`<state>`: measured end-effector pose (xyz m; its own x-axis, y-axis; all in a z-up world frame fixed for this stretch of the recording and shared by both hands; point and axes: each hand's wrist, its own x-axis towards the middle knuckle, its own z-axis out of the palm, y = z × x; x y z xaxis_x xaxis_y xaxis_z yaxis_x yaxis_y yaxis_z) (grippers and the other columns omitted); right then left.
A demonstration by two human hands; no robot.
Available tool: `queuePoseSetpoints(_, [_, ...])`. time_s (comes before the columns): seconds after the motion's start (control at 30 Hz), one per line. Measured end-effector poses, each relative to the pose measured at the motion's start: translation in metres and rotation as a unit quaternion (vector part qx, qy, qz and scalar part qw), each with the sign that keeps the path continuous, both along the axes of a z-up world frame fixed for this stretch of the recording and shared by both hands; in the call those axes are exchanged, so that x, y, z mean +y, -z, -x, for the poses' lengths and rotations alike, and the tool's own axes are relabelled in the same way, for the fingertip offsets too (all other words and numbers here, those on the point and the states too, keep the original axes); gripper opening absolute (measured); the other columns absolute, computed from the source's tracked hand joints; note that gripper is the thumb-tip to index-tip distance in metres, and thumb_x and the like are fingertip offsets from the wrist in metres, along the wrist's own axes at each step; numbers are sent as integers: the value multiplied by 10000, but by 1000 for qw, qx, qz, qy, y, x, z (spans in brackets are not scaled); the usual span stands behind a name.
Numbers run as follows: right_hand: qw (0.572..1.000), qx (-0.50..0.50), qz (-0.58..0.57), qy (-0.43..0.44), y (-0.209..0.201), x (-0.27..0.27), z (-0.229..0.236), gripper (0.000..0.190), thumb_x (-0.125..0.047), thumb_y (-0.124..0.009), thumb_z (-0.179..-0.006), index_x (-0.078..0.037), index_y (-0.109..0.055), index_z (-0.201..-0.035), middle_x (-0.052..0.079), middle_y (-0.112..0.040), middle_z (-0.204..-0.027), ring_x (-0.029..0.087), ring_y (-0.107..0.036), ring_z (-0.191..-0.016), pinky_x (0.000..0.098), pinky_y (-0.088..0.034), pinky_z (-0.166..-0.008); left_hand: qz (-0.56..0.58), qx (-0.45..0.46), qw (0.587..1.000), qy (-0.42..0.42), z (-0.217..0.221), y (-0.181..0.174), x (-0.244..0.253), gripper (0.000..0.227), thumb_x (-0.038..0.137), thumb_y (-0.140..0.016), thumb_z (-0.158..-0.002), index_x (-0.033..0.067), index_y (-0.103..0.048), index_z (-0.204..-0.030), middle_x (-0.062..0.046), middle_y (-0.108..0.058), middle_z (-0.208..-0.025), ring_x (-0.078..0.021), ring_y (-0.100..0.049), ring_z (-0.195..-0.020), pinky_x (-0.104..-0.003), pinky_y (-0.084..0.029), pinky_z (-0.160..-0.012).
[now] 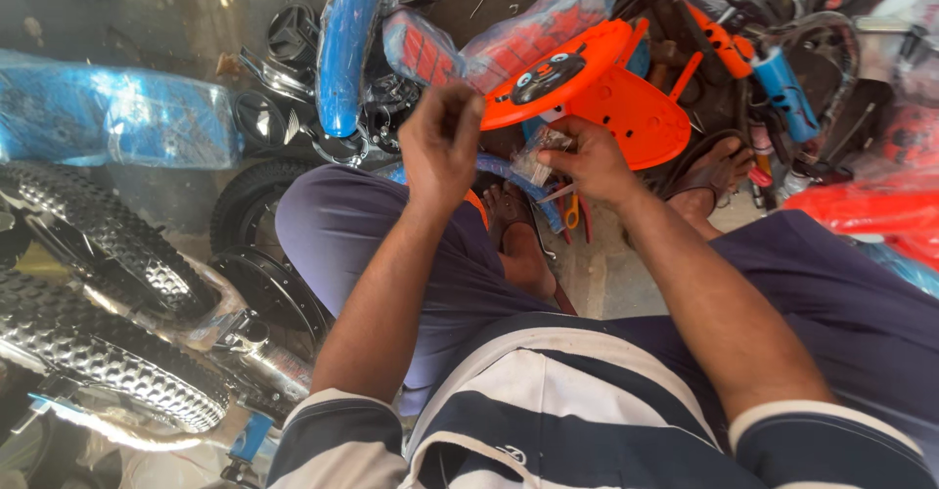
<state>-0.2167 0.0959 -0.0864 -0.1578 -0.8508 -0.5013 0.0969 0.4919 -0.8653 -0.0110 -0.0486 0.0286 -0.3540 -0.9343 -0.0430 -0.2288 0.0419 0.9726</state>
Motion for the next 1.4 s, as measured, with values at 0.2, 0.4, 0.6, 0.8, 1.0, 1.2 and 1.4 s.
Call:
queuePoseSetpoints(0.2, [999, -27, 27, -12, -126, -3, -25, 463, -32, -749, -921, -23, -558, -1342, 72, -738, -1008, 103, -698, -897, 256, -582, -761, -38, -8, 992, 117, -12, -36, 58, 251, 165, -747, -947, 27, -700, -1151, -44, -709, -957, -111, -670, -841, -266, -539, -690])
queuePoseSetpoints(0.4, [995, -42, 91, 11, -147, 17, -35, 529, -21, -741, -905, -40, -547, -1397, 83, -717, -1115, 130, -706, -994, 297, -614, -850, -222, 140, 959, 108, -13, -1, 74, 188, 139, -713, -983, 0, -714, -1110, -10, -730, -954, -71, -649, -872, -243, -540, -774])
queuePoseSetpoints(0.6, [983, -133, 103, 73, -130, 36, -37, 462, -11, -733, -944, 7, -569, -1376, 97, -690, -1200, 161, -693, -1072, 329, -616, -890, -245, 172, 944, 141, -10, 13, 78, 181, 140, -699, -1009, -12, -695, -1107, -5, -699, -921, -59, -608, -836, -241, -503, -744])
queuePoseSetpoints(0.8, [979, -154, 109, 71, -143, 34, -41, 529, 33, -715, -905, 5, -539, -1403, 108, -683, -1201, 179, -688, -1086, 337, -618, -916, -250, 197, 935, 160, -7, 18, 77, 192, 151, -684, -1022, -9, -674, -1127, -3, -699, -952, -60, -616, -865, -246, -518, -785])
queuePoseSetpoints(1.0, [947, -291, 108, 88, -150, 32, -39, 547, -28, -656, -915, -38, -532, -1447, 93, -683, -1245, 179, -674, -1117, 335, -585, -950, -256, 170, 939, 157, -5, 18, 74, 230, 192, -681, -1017, 2, -676, -1146, -8, -689, -926, -63, -602, -828, -251, -519, -761])
queuePoseSetpoints(1.2, [951, -277, 113, 83, -130, 35, -38, 407, -79, -672, -1021, -35, -592, -1418, 78, -684, -1208, 152, -661, -1045, 312, -557, -912, -246, 178, 941, 150, -5, 20, 72, 250, 219, -671, -1027, 2, -663, -1152, -19, -686, -942, -71, -624, -843, -262, -544, -776])
queuePoseSetpoints(1.4, [968, -219, 93, 85, -126, 33, -42, 318, -106, -696, -976, -67, -613, -1281, 41, -687, -1170, 123, -679, -963, 296, -584, -845, -216, 143, 953, 160, -4, 17, 72, 228, 217, -652, -1028, 21, -645, -1144, -10, -681, -923, -69, -628, -839, -261, -548, -765])
